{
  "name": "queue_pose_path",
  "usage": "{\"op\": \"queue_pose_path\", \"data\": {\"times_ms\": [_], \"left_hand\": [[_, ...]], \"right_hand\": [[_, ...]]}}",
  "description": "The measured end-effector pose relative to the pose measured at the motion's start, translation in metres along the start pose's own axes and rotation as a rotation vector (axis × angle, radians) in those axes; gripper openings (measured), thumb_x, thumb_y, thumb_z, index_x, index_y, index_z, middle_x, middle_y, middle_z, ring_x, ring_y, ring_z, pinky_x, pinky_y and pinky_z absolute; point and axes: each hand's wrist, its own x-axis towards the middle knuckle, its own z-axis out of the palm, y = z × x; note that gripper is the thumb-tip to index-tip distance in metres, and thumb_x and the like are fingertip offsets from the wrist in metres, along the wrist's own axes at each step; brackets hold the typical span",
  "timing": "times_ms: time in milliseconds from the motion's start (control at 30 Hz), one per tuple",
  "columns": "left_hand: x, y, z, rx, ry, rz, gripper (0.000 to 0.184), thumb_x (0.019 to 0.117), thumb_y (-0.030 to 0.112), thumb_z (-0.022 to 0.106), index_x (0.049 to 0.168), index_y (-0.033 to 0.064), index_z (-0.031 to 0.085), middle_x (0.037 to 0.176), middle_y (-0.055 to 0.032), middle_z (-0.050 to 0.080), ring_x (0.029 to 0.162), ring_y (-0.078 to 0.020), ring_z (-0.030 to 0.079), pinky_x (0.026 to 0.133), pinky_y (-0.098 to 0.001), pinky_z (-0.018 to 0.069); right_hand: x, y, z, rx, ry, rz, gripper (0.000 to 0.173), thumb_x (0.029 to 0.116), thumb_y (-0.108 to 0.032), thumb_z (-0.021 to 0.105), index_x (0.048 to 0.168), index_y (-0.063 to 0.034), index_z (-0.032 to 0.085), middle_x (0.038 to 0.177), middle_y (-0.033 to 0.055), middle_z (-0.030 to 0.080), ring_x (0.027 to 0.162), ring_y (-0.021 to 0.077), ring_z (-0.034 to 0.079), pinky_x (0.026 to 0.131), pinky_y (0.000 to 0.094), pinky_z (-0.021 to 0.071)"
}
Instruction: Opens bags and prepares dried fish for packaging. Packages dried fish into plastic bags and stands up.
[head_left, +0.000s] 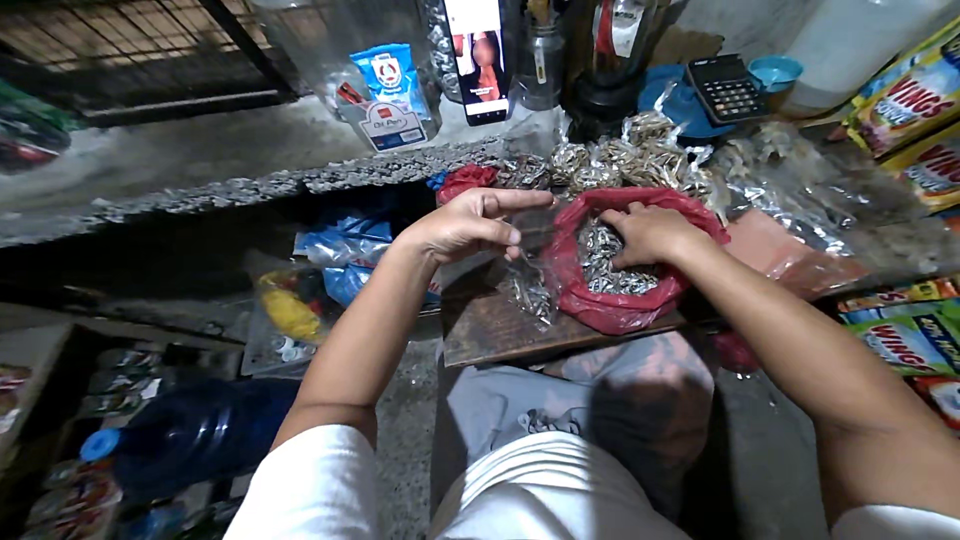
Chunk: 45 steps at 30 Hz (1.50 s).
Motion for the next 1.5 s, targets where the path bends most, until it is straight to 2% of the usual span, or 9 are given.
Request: {"op": "queue_pose_path", "data": {"times_ms": [233, 367, 500, 600, 833, 933, 1100, 1300, 1500], "left_hand": [[0.003, -0.001, 0.001, -0.019, -0.002, -0.01, 0.061, 0.0828, 0.001, 0.064, 0.143, 0.0034, 0.053, 0.138, 0.0011, 0.064, 0.084, -0.0026, 0.071, 0.066, -0.019, 0.0597], [0.005, -0.002, 0.0, -0.007, -0.01, -0.015, 0.061, 0.0837, 0.003, 0.064, 0.143, 0.0055, 0.053, 0.136, 0.0033, 0.064, 0.081, -0.0026, 0.07, 0.066, -0.0198, 0.06], [0.005, -0.003, -0.001, -0.017, -0.005, -0.005, 0.062, 0.0824, 0.005, 0.068, 0.143, 0.0046, 0.054, 0.137, 0.0024, 0.064, 0.085, -0.0028, 0.071, 0.066, -0.0197, 0.0602], [0.005, -0.005, -0.003, -0.017, 0.004, 0.003, 0.06, 0.083, 0.005, 0.068, 0.141, 0.0056, 0.056, 0.137, 0.0029, 0.064, 0.086, -0.0022, 0.07, 0.067, -0.019, 0.0598], [0.01, -0.005, -0.001, -0.017, -0.012, 0.012, 0.059, 0.0832, 0.006, 0.069, 0.141, 0.005, 0.056, 0.137, 0.0035, 0.064, 0.088, -0.002, 0.07, 0.067, -0.0189, 0.0598], [0.011, -0.005, 0.001, -0.012, -0.015, 0.005, 0.059, 0.083, 0.005, 0.067, 0.141, 0.005, 0.056, 0.137, 0.0037, 0.064, 0.088, -0.0019, 0.07, 0.067, -0.0189, 0.0598], [0.012, -0.005, 0.001, -0.02, -0.014, 0.001, 0.06, 0.0824, 0.004, 0.068, 0.141, 0.0041, 0.055, 0.137, 0.0035, 0.064, 0.087, -0.001, 0.07, 0.067, -0.0183, 0.0597], [0.013, -0.005, 0.003, -0.017, -0.012, 0.002, 0.059, 0.0834, 0.003, 0.066, 0.141, 0.0033, 0.055, 0.137, 0.0037, 0.064, 0.087, -0.0011, 0.07, 0.067, -0.0187, 0.0599], [0.018, -0.005, 0.005, -0.028, -0.026, -0.004, 0.058, 0.0845, 0.001, 0.064, 0.142, 0.0029, 0.054, 0.136, 0.0034, 0.065, 0.083, -0.0015, 0.07, 0.067, -0.0188, 0.0601]], "right_hand": [[-0.004, -0.004, 0.006, -0.012, 0.022, -0.017, 0.071, 0.0893, -0.026, 0.079, 0.152, -0.0165, 0.048, 0.146, 0.0357, 0.043, 0.126, 0.0577, 0.049, 0.093, 0.071, 0.0437], [-0.004, 0.006, -0.001, 0.003, 0.046, -0.067, 0.057, 0.0917, -0.012, 0.073, 0.146, -0.0149, 0.056, 0.137, 0.0343, 0.052, 0.118, 0.0554, 0.056, 0.09, 0.0715, 0.0454], [-0.015, 0.024, -0.022, 0.236, 0.112, -0.268, 0.046, 0.0902, -0.008, 0.075, 0.134, -0.0029, 0.063, 0.126, 0.0283, 0.064, 0.121, 0.0475, 0.059, 0.1, 0.0697, 0.0416], [-0.03, 0.032, -0.032, 0.346, 0.071, -0.301, 0.058, 0.0861, -0.015, 0.083, 0.139, -0.0042, 0.059, 0.131, 0.0228, 0.063, 0.123, 0.04, 0.059, 0.104, 0.0638, 0.0419], [-0.032, 0.02, 0.001, 0.01, -0.069, -0.015, 0.094, 0.0794, -0.031, 0.089, 0.158, -0.0215, 0.038, 0.149, 0.0347, 0.04, 0.122, 0.0577, 0.053, 0.094, 0.0736, 0.0438], [-0.034, 0.012, 0.004, -0.042, -0.083, 0.015, 0.094, 0.0821, -0.029, 0.087, 0.16, -0.0198, 0.035, 0.149, 0.0347, 0.041, 0.124, 0.0576, 0.051, 0.093, 0.0714, 0.0451], [-0.031, 0.012, 0.003, -0.031, -0.039, -0.014, 0.072, 0.0858, -0.013, 0.08, 0.15, -0.0109, 0.047, 0.143, 0.0347, 0.046, 0.113, 0.056, 0.058, 0.089, 0.0694, 0.0483], [-0.026, 0.02, -0.011, 0.085, 0.034, -0.125, 0.054, 0.0913, -0.01, 0.074, 0.142, -0.0036, 0.056, 0.128, 0.0332, 0.059, 0.12, 0.0523, 0.057, 0.097, 0.0695, 0.0438], [-0.032, -0.004, -0.002, 0.085, 0.073, -0.178, 0.088, 0.0772, -0.033, 0.091, 0.153, -0.0231, 0.047, 0.153, 0.029, 0.039, 0.13, 0.0553, 0.047, 0.093, 0.0732, 0.0436]]}}
